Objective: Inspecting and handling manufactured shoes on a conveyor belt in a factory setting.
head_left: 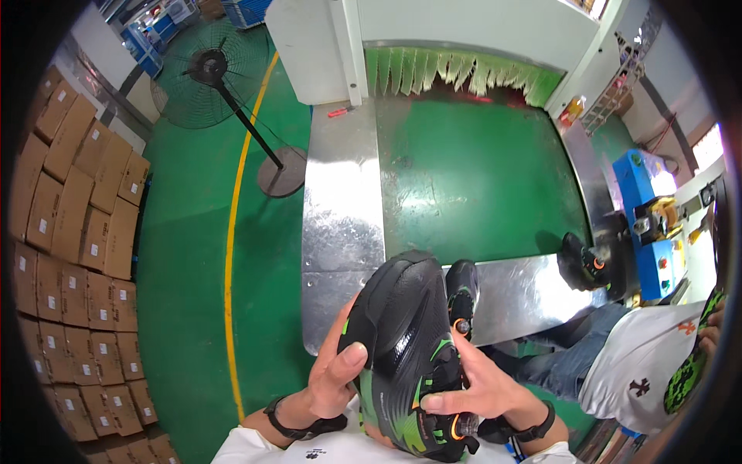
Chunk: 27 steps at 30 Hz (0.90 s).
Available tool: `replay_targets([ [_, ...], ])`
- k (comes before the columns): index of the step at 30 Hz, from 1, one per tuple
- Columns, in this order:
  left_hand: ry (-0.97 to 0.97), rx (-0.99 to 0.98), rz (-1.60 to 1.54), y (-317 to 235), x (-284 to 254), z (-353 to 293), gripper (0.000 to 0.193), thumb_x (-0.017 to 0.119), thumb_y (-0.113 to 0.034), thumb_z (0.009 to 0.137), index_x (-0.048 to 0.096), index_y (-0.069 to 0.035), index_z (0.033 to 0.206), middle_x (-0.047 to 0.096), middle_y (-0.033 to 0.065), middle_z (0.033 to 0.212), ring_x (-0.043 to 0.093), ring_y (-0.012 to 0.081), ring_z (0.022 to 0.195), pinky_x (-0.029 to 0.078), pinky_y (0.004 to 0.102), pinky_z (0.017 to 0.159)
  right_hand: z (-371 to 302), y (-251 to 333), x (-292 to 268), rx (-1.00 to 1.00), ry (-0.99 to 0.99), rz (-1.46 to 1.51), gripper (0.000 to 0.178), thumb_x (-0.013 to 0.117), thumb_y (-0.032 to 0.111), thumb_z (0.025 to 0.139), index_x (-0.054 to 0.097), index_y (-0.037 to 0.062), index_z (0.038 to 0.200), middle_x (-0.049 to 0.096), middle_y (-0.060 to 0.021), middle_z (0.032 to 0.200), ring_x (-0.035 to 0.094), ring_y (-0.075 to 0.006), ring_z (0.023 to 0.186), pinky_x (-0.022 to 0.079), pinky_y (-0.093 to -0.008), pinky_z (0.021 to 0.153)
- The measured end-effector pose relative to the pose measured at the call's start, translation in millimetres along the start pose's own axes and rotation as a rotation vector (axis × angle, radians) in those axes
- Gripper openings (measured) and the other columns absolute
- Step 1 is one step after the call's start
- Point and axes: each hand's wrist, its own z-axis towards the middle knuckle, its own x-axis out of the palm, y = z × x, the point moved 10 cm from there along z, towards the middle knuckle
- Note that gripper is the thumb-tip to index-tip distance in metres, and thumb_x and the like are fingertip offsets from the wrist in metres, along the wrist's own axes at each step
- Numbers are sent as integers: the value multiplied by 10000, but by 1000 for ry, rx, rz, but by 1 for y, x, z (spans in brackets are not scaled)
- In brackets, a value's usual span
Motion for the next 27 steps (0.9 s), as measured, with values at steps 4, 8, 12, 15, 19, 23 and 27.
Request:
replay_targets([
  [4,-46,8,-84,11,-3,-1,687,468,-313,899,214,52,1423,411,195,1374,457,266,1245,357,384,1043,6,-8,-2,10,-15,124,906,742,216,799,162,-31,1449,437,-139,1344,439,-198,1232,341,-335,1047],
  [8,-139,35,-25,13,-13,-7,704,485,-294,872,215,53,1421,417,196,1366,459,266,1242,361,383,1040,5,-15,-2,25,7,191,902,745,182,792,164,-33,1448,449,-134,1328,452,-190,1213,352,-326,1035],
  [12,-113,1,-13,15,-12,-10,750,524,-282,833,204,55,1421,402,195,1379,450,276,1250,346,388,1052,4,-15,-4,44,19,193,933,746,170,787,134,-19,1466,428,-135,1345,454,-188,1207,369,-321,1021],
  [15,-100,9,1,16,-10,-8,762,543,-268,818,208,58,1420,402,194,1384,438,283,1262,328,395,1066,5,-7,-5,-14,7,138,950,751,176,782,125,-23,1467,430,-136,1340,463,-185,1194,379,-321,1012],
  [19,-249,68,169,9,-18,-11,825,653,-414,775,319,36,1382,487,186,1303,531,277,1164,440,393,980,5,-9,-4,20,12,162,967,754,173,776,109,-30,1468,434,-141,1339,480,-181,1175,393,-321,997],
  [23,-244,158,270,-2,-7,-17,745,553,-212,846,191,109,1411,391,228,1391,423,277,1274,308,392,1080,3,-6,-6,-43,-5,60,955,754,154,773,119,-28,1463,462,-136,1306,510,-174,1134,415,-317,971],
  [27,-275,228,516,-6,-13,-9,652,501,-129,897,187,121,1410,457,214,1339,456,252,1232,325,359,1058,8,-16,-6,30,-55,241,855,716,76,799,166,-28,1445,491,-116,1270,516,-157,1118,433,-309,951],
])
